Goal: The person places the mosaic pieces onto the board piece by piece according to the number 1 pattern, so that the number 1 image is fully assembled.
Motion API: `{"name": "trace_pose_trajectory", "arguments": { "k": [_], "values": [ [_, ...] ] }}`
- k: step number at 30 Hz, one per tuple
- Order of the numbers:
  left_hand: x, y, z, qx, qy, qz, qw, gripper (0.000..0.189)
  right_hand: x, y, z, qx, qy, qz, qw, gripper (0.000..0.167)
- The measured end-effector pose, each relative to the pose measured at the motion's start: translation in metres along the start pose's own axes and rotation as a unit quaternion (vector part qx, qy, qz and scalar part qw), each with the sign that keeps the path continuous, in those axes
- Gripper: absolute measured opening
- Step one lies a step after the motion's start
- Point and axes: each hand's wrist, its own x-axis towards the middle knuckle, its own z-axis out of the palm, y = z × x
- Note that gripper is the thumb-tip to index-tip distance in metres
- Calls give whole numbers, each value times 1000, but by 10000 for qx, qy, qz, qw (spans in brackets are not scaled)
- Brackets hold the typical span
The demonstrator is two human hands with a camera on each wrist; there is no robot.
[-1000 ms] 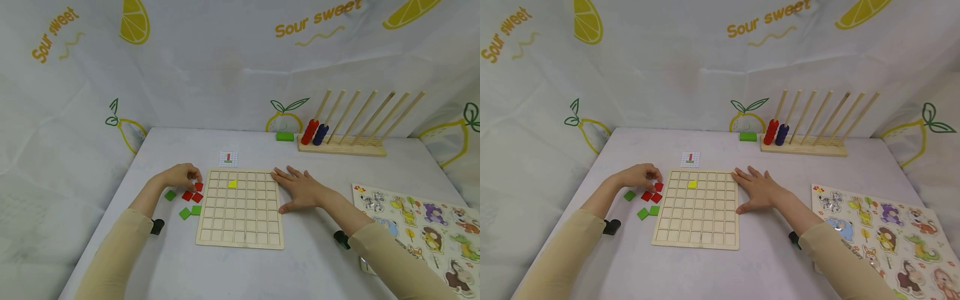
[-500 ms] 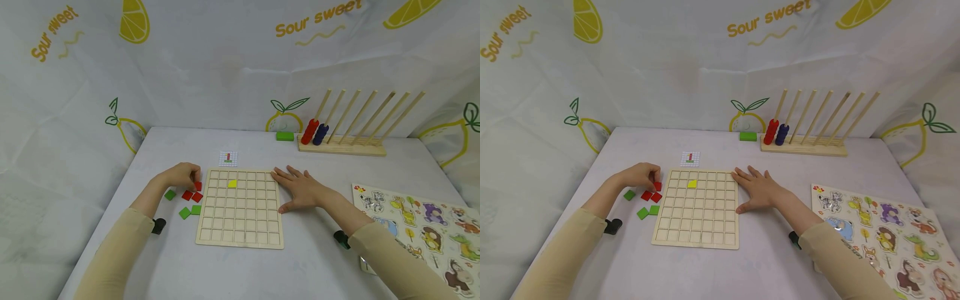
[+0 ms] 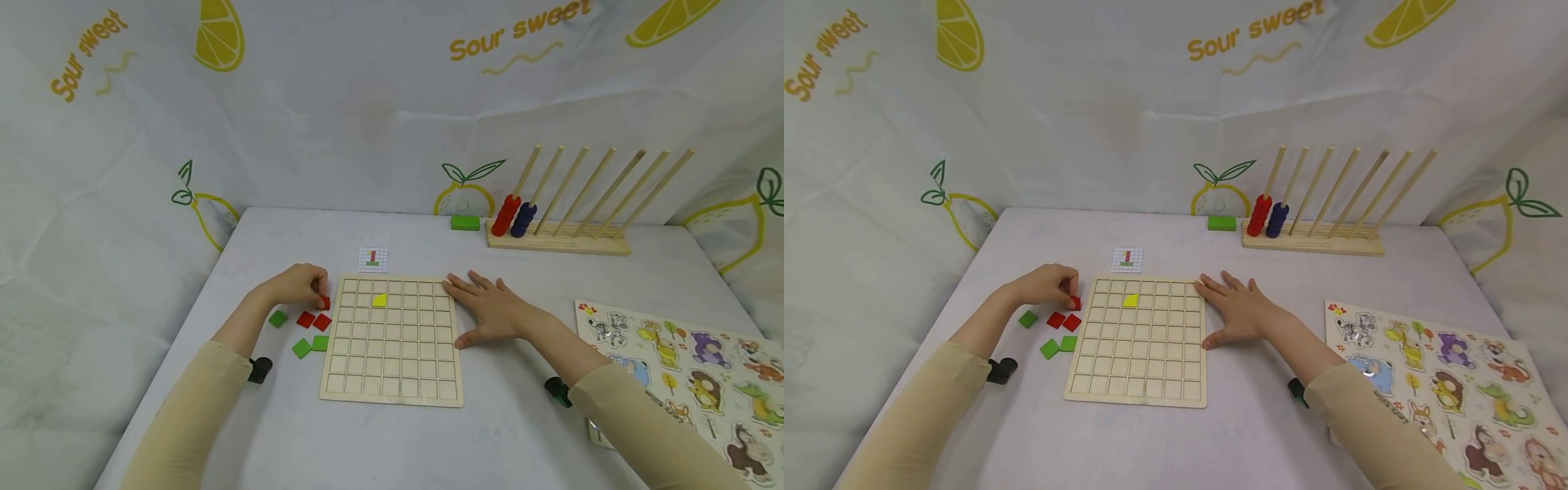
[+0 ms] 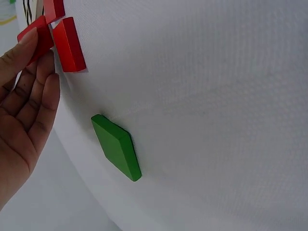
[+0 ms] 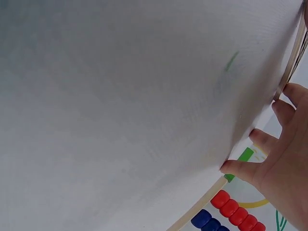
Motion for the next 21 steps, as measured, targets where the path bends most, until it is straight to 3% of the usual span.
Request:
{"name": "trace_pose_trajectory", "arguments": {
  "k": [6,16,21],
  "values": [
    [5,8,1,65,247,178,9995,18,0,0,0,16,6,35,10000,113],
    [8,22,0,38,400,264,9988,17,0,0,1,-10,3,82,10000,113],
    [13,32,7,-100,385,319,9987,11,0,0,1,-7,16,50,10000,113]
  ]
}}
